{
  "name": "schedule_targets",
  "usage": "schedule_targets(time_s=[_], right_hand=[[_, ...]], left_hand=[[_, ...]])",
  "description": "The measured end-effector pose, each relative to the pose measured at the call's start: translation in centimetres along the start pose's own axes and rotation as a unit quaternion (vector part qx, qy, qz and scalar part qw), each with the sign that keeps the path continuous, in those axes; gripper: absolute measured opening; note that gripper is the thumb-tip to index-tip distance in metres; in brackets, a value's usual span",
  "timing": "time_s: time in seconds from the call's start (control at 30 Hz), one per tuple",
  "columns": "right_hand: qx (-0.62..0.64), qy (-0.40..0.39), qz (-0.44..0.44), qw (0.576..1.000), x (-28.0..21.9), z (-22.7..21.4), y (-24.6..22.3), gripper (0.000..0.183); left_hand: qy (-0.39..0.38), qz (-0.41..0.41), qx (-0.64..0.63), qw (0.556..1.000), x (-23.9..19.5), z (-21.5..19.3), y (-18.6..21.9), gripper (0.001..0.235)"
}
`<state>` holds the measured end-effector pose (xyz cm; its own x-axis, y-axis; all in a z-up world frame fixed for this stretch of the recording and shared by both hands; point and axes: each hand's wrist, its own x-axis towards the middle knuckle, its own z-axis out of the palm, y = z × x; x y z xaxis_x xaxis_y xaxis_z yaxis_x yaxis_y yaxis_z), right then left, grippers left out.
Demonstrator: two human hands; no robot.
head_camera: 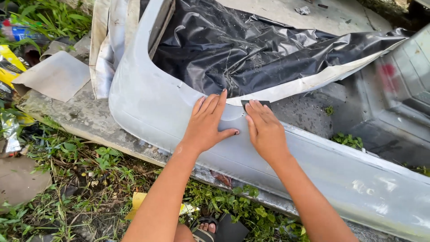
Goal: The person sands the surface of a grey car bumper using a sanding block and water. They repeatedly dip the sanding block into a bucket of water and rub it along the bumper's surface to smooth it.
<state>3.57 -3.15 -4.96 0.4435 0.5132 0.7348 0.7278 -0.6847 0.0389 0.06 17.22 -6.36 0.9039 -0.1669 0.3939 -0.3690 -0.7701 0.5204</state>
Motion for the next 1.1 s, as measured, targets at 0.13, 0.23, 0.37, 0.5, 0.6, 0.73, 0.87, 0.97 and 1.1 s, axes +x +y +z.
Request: schedule_targets(time_s=[0.13,0.23,0.37,0.5,0.6,0.73,0.87,0.97,1.1], right_hand=[[-0.007,-0.03,0.004,1.0,-5.1,-6.2,3.7,0.026],[-0.021,-0.044,0.058,0.997,-7.9,-8.5,6.5,0.026],[-0.011,-0.034,0.052,0.998,-5.5,-5.7,4.2,0.025],[0.002,0.006,-0.002,1.0,-1.1,-0.1,0.0,0.025],[0.029,-0.012,-0.019,0.999,0.2,-0.1,-0.5,0.024],[0.035,-0.031,-0.004,0.999,-4.3,-5.0,2.7,0.027],[-0.003,-0.04,0.038,0.998,-8.1,-8.3,5.3,0.028],[-0.006,-0.028,0.03,0.999,-6.5,-5.7,3.9,0.028],[0.026,0.024,-0.003,0.999,-0.9,0.3,-0.2,0.024]], left_hand=[[0.007,0.003,0.011,1.0,0.2,0.6,-0.2,0.104],[0.036,0.003,0.013,0.999,0.2,1.0,-0.4,0.103],[0.036,0.01,0.001,0.999,0.1,1.3,-0.4,0.105],[0.031,0.01,-0.011,0.999,0.0,1.0,-0.3,0.107],[0.023,0.007,-0.004,1.0,0.0,0.4,-0.2,0.108],[0.024,0.003,0.001,1.0,-0.1,0.6,-0.1,0.108],[0.042,0.014,0.045,0.998,0.6,1.6,-0.6,0.109],[0.037,0.009,0.029,0.999,0.4,1.2,-0.5,0.11],[0.014,-0.005,-0.042,0.999,0.2,0.5,0.1,0.109]])
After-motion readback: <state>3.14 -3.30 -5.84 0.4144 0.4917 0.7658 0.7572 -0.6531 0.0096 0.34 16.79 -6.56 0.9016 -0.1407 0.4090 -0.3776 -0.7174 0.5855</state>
